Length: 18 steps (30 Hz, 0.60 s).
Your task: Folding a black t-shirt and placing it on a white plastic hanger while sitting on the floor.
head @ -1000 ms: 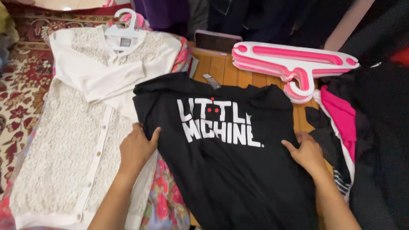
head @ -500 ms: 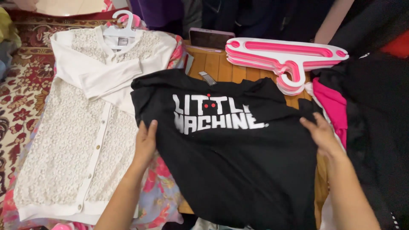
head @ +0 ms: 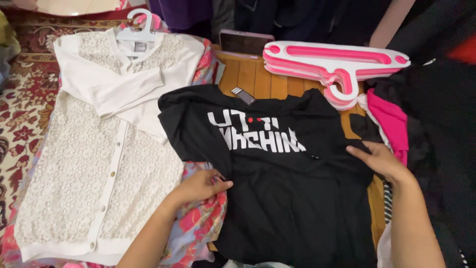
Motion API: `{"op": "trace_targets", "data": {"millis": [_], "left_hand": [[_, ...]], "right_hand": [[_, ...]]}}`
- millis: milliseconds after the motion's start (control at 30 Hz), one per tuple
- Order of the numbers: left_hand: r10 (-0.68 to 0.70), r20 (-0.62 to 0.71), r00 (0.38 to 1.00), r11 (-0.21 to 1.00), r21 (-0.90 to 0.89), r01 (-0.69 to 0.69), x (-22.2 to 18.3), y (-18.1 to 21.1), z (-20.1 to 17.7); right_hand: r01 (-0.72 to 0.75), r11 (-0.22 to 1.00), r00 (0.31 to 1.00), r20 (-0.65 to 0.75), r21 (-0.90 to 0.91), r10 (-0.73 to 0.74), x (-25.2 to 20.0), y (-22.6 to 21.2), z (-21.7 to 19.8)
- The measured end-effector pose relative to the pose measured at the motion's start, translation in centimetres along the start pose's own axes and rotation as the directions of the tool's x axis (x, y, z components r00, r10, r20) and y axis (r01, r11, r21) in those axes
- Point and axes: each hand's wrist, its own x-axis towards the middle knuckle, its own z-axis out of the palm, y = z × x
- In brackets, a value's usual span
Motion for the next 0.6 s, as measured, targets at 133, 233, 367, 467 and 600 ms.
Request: {"op": "trace_targets", "data": {"millis": [133, 233, 367, 467, 600], "left_hand": [[0.152, -0.165, 0.974, 0.981, 0.142, -0.129, 3.2, -3.8, 0.6], [0.352, -0.372, 0.859, 0.902, 0.382, -0.204, 2.7, -3.5, -0.1], [0.184, -0.477, 0.859, 0.938, 0.345, -0.009, 0.5, -0.8, -2.4], [0.108, -0.435, 0.894, 0.923, 0.377, 0.072, 0.9, -1.2, -1.4], [0.22, -0.394, 0.892, 0.896, 0.443, -0.025, 3.5, -5.5, 2.2]], "right_hand": [[0.013, 0.971, 0.995, 0.097, -0.238, 0.011, 3.1, 5.4, -0.6], [0.098, 0.84, 0.995, 0.049, -0.534, -0.085, 6.3, 9.3, -2.1], [0.088, 0.931, 0.943, -0.27, -0.354, -0.192, 5.4, 6.4, -3.0], [0.345, 0.748, 0.807, -0.228, -0.567, -0.545, 3.9, 2.5, 0.2], [0.624, 0.615, 0.746, 0.133, -0.482, -0.653, -0.3, -5.0, 9.8]]}}
